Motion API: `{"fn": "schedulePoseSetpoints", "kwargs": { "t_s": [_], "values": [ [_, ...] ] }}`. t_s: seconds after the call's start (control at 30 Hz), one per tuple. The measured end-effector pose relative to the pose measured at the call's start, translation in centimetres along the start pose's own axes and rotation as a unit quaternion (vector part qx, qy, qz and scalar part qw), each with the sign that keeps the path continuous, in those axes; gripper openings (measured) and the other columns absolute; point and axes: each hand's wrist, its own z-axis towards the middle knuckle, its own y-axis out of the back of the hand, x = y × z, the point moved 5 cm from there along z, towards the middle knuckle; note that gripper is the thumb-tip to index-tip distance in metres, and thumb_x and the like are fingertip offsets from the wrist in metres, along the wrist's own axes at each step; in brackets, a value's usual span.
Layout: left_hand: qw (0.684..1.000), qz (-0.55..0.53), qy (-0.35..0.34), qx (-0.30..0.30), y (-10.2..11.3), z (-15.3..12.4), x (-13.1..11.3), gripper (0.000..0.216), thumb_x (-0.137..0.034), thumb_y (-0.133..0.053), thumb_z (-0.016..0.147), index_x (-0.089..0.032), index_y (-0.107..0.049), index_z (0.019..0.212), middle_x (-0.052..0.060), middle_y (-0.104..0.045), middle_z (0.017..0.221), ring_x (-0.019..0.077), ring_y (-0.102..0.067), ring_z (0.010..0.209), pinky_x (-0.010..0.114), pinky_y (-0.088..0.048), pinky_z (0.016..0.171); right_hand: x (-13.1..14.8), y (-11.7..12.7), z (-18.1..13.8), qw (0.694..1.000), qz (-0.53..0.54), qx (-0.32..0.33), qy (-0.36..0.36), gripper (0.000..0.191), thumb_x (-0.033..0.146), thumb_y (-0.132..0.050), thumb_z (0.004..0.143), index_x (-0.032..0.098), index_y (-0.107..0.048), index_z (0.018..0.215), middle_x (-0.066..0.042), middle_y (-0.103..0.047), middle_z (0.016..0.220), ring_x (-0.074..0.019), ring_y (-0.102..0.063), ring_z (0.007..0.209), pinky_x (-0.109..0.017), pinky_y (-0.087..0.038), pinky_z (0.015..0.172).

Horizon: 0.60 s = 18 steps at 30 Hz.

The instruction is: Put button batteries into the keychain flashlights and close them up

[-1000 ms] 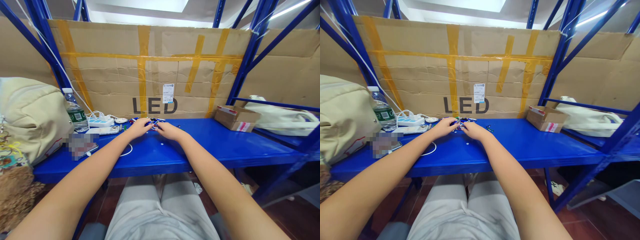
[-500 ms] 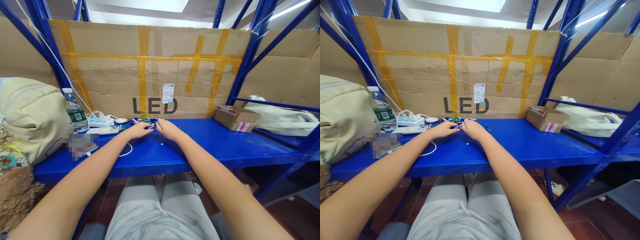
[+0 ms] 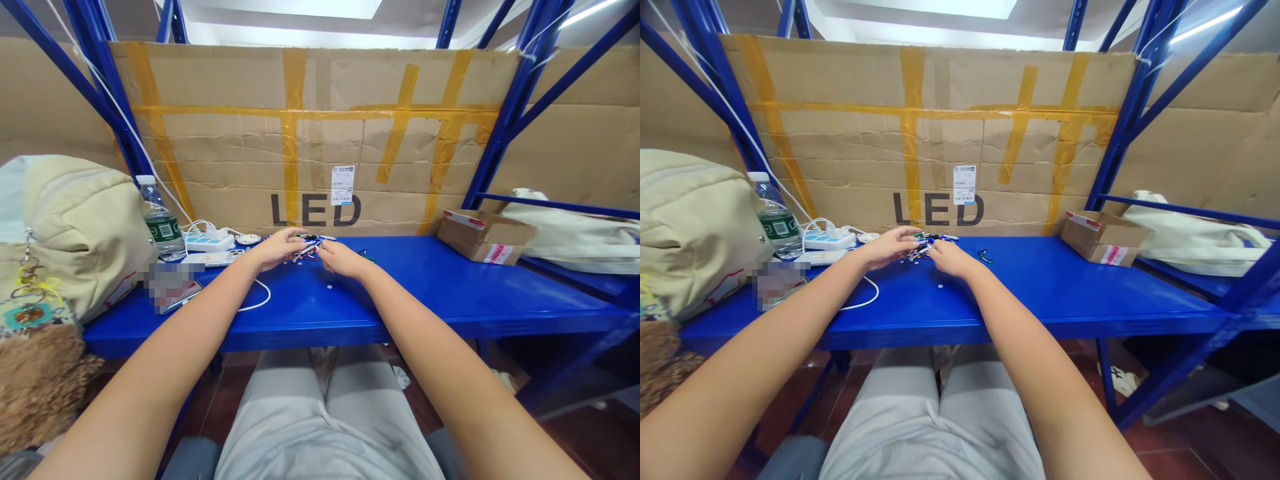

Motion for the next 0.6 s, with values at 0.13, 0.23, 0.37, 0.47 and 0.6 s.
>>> {"fn": "schedulePoseSetpoints", "kwargs": {
  "t_s": [0.13,0.23,0.37,0.47,0.6],
  "values": [
    [0.992,-0.101,0.036,-0.07,1.9,0.4,0.6,0.023,-0.018,-0.065,0.083,-0.012,-0.065,0.105,0.008,-0.069,0.09,0.0077,-0.062,0.068,0.022,-0.052,0.067,-0.7,-0.1,0.0,0.984,0.168,0.031,-0.04,0.018,0.026,-0.037,0.099,0.02,-0.045,0.084,0.006,-0.052,0.051,-0.0096,-0.044,0.042,-0.022,-0.037,0.047],
    [0.975,-0.158,0.047,-0.152,3.1,0.7,1.5,0.023,-0.01,-0.057,0.088,-0.012,-0.063,0.11,0.012,-0.069,0.11,0.0101,-0.068,0.092,0.024,-0.054,0.089,-1.1,0.3,0.0,0.975,0.203,0.001,-0.086,0.009,0.026,-0.039,0.099,0.019,-0.046,0.099,0.005,-0.057,0.057,-0.0086,-0.047,0.041,-0.02,-0.037,0.043],
    [0.968,-0.181,0.037,-0.168,3.2,1.8,2.8,0.041,-0.011,-0.052,0.091,-0.018,-0.053,0.131,0.014,-0.056,0.138,0.0142,-0.06,0.121,0.028,-0.049,0.103,-0.9,0.2,-0.4,0.978,0.175,0.015,-0.115,0.015,0.025,-0.04,0.099,0.017,-0.045,0.112,0.003,-0.06,0.063,-0.0089,-0.051,0.043,-0.02,-0.038,0.041],
    [0.972,-0.17,0.021,-0.159,3.5,2.2,3.1,0.049,-0.016,-0.05,0.093,-0.021,-0.044,0.141,0.016,-0.037,0.153,0.0173,-0.048,0.134,0.033,-0.046,0.107,-0.5,0.1,-0.7,0.98,0.157,0.032,-0.121,0.021,0.026,-0.041,0.099,0.016,-0.047,0.117,0.002,-0.061,0.069,-0.0085,-0.053,0.046,-0.019,-0.039,0.04],
    [0.989,0.02,0.012,-0.145,5.8,1.4,2.6,0.044,-0.02,-0.048,0.092,-0.02,-0.05,0.136,0.015,-0.048,0.146,0.0202,-0.054,0.128,0.036,-0.049,0.102,-0.1,0.2,-1.0,0.982,0.138,0.046,-0.119,0.025,0.026,-0.041,0.099,0.016,-0.048,0.121,0.0,-0.062,0.074,-0.0088,-0.055,0.05,-0.019,-0.042,0.042]
  ]
}}
